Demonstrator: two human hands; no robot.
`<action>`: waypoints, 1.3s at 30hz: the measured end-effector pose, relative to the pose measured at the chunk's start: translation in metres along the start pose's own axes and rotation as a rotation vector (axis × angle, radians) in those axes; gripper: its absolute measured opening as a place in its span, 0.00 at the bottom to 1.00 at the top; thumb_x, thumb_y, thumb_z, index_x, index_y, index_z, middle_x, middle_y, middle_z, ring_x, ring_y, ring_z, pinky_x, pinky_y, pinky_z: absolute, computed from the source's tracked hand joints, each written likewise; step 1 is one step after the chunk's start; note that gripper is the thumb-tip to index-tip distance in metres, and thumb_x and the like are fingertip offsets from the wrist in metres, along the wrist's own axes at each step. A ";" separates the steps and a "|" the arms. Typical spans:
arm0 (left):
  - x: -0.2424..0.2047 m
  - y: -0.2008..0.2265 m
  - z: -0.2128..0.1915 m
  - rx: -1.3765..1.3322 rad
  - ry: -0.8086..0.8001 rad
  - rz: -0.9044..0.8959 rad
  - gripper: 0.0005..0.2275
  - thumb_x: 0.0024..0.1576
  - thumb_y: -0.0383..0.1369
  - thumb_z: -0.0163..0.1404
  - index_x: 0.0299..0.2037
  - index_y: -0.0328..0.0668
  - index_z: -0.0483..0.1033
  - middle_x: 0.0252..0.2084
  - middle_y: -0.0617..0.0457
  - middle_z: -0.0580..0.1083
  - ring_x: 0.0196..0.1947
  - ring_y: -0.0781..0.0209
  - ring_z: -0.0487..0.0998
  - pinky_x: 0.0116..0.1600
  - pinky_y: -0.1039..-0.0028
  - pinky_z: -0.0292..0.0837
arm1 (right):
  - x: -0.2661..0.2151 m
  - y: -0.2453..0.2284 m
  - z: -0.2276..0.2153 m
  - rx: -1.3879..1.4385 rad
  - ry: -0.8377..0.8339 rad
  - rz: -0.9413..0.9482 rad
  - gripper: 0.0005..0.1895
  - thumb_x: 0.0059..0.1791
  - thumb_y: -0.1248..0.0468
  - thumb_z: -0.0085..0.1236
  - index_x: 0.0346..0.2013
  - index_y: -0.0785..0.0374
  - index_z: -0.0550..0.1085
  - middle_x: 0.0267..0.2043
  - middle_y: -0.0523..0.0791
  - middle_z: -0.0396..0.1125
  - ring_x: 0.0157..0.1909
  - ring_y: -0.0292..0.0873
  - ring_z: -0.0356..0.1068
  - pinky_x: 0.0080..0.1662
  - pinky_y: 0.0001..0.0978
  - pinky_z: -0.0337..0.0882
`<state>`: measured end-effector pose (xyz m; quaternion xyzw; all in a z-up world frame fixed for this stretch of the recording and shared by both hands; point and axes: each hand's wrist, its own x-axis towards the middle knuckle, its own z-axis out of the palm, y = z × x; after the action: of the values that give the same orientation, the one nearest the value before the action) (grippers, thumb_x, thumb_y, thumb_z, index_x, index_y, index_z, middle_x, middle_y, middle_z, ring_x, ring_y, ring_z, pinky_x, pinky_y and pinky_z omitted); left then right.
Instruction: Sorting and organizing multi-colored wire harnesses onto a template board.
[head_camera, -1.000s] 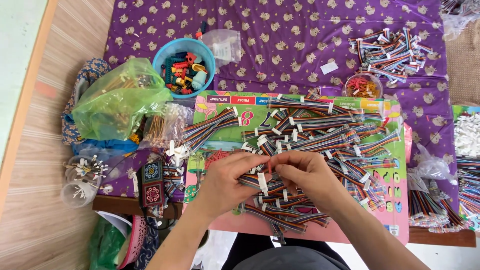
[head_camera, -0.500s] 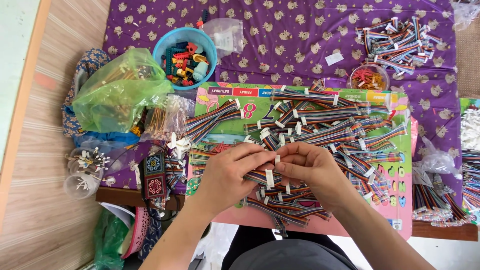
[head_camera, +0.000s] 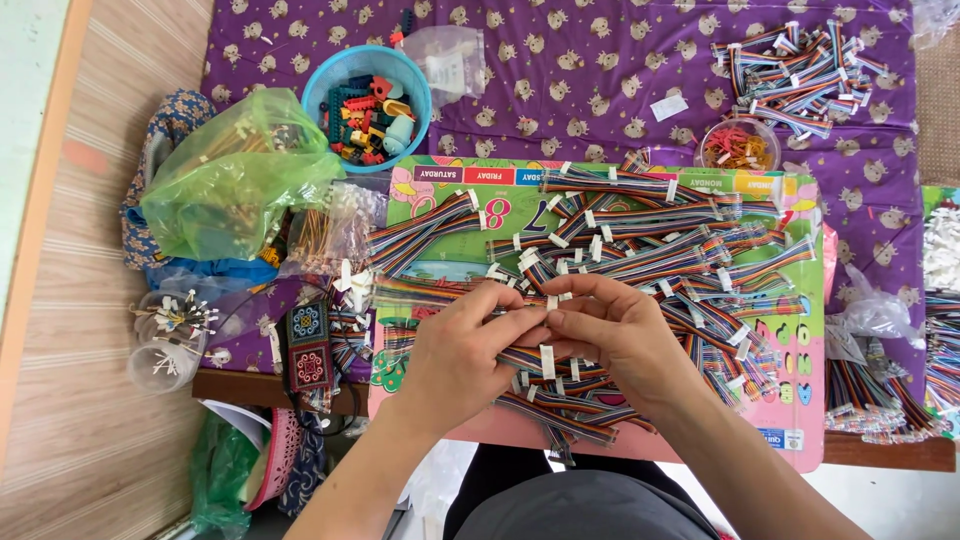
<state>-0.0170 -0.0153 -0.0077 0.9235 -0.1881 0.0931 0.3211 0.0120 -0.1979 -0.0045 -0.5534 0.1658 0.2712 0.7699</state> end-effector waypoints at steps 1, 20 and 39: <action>-0.001 0.001 0.002 -0.001 -0.002 0.002 0.08 0.54 0.34 0.54 0.43 0.59 0.78 0.37 0.64 0.69 0.37 0.59 0.77 0.39 0.69 0.76 | 0.001 0.002 -0.002 0.001 0.002 -0.001 0.17 0.44 0.76 0.57 0.48 0.75 0.73 0.32 0.57 0.72 0.33 0.49 0.76 0.36 0.36 0.78; 0.003 0.009 -0.016 -0.015 0.005 0.191 0.12 0.54 0.19 0.41 0.44 0.46 0.70 0.37 0.55 0.69 0.35 0.53 0.77 0.37 0.71 0.75 | 0.001 0.010 -0.023 0.025 -0.158 0.104 0.11 0.45 0.72 0.56 0.37 0.80 0.76 0.22 0.58 0.70 0.23 0.52 0.76 0.28 0.39 0.78; 0.002 0.016 -0.018 -0.529 0.052 -0.127 0.13 0.52 0.34 0.59 0.46 0.46 0.80 0.39 0.49 0.79 0.41 0.47 0.82 0.45 0.66 0.77 | -0.004 0.010 -0.015 -0.104 -0.163 0.024 0.12 0.45 0.69 0.60 0.35 0.79 0.78 0.20 0.56 0.67 0.18 0.45 0.70 0.24 0.34 0.76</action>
<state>-0.0227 -0.0160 0.0159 0.8149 -0.1392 0.0439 0.5609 0.0039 -0.2111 -0.0150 -0.5670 0.0948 0.3326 0.7476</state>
